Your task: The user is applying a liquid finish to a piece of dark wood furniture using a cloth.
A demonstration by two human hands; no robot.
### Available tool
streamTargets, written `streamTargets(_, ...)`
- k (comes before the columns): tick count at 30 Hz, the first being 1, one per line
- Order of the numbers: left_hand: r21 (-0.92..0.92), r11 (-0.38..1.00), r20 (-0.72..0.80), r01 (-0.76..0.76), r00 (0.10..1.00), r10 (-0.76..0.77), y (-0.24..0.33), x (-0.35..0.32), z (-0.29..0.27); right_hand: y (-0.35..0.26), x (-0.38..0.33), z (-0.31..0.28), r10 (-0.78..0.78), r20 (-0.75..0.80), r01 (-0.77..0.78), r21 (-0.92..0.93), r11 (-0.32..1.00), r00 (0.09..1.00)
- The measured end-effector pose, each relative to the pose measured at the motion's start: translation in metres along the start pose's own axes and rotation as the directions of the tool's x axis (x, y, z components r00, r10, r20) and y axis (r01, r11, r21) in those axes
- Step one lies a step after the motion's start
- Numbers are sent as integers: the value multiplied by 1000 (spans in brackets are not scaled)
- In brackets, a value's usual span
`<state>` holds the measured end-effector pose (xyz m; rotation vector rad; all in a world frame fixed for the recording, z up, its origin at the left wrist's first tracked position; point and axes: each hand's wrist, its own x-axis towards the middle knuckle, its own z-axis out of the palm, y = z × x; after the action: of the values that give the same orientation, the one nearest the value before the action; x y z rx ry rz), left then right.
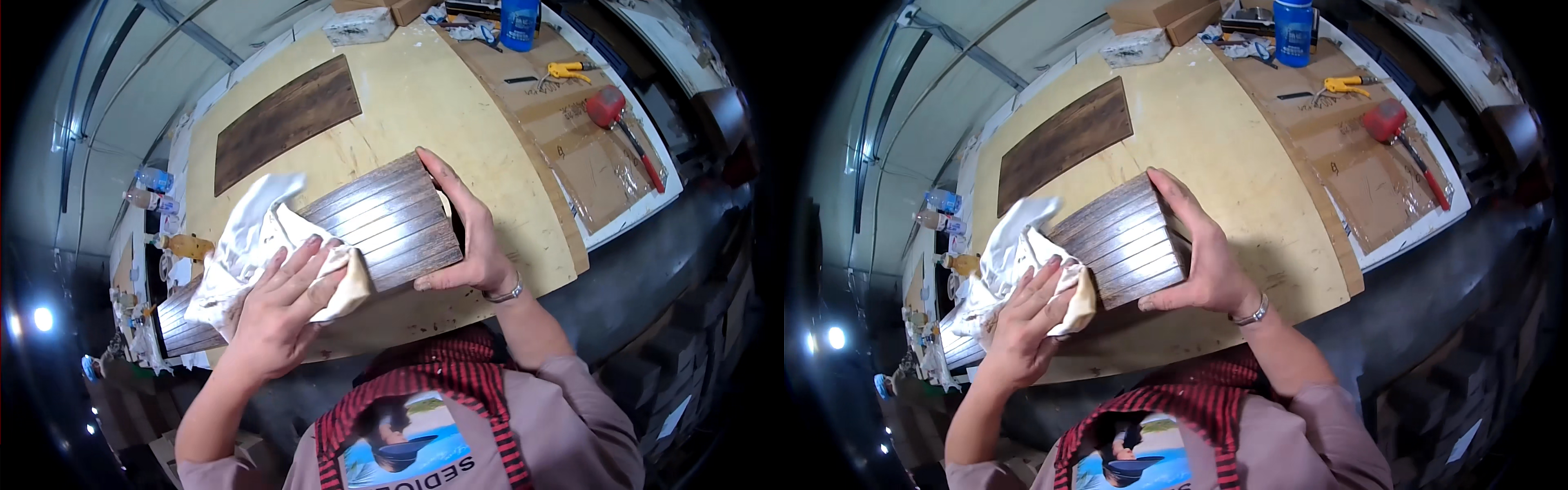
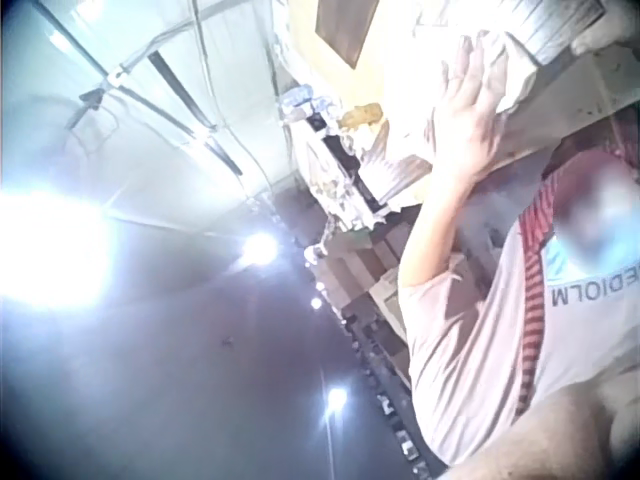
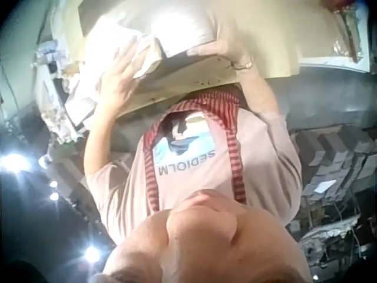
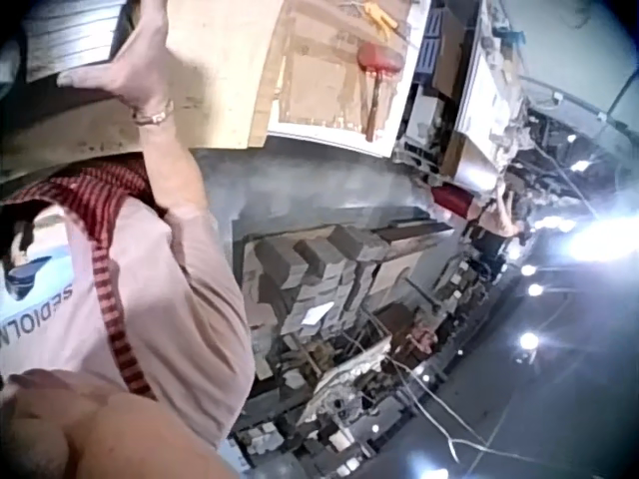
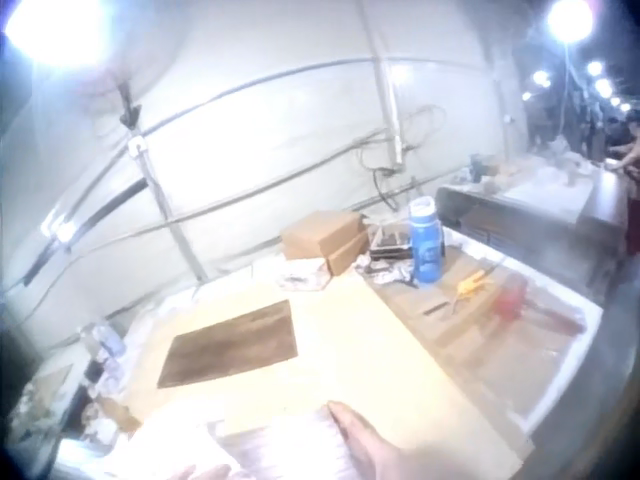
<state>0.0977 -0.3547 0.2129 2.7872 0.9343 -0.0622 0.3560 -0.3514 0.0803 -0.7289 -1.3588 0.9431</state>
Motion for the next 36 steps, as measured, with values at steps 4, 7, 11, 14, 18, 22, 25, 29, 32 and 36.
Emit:
streamTargets(4,-13,998,-166,-54,985,51,31,45,19,3,7,7,-4,5,4,-11,1000,1000)
streamTargets(7,-18,988,-317,-153,938,140,42,61,35,-1,1,16,302,-127,-264,252,931,945)
streamTargets(11,-5,983,-351,184,920,-174,-20,-35,36,-11,2,2,96,-113,-95,14,995,989)
streamTargets(14,-220,666,-331,713,587,-738,-102,-170,41,-8,6,12,144,-88,-136,94,986,986)
streamTargets(18,-258,615,-379,745,508,-774,-138,-250,27,-5,10,22,107,-83,-97,119,988,991)
streamTargets(22,9,848,-400,530,779,-482,-35,-97,38,-6,8,23,133,-128,-123,89,988,983)
streamTargets(25,-8,924,-388,382,851,-355,-37,-125,39,-8,2,19,136,-127,-127,78,989,983)
streamTargets(29,-1,618,-428,786,558,-711,-73,-190,35,-5,1,18,80,-121,-79,17,997,989)
streamTargets(32,-49,806,-496,590,686,-532,-29,-118,45,-1,1,20,82,-113,-80,23,997,990)
streamTargets(36,24,796,-402,604,735,-546,-47,-142,29,-2,-2,9,50,-118,-48,21,999,992)
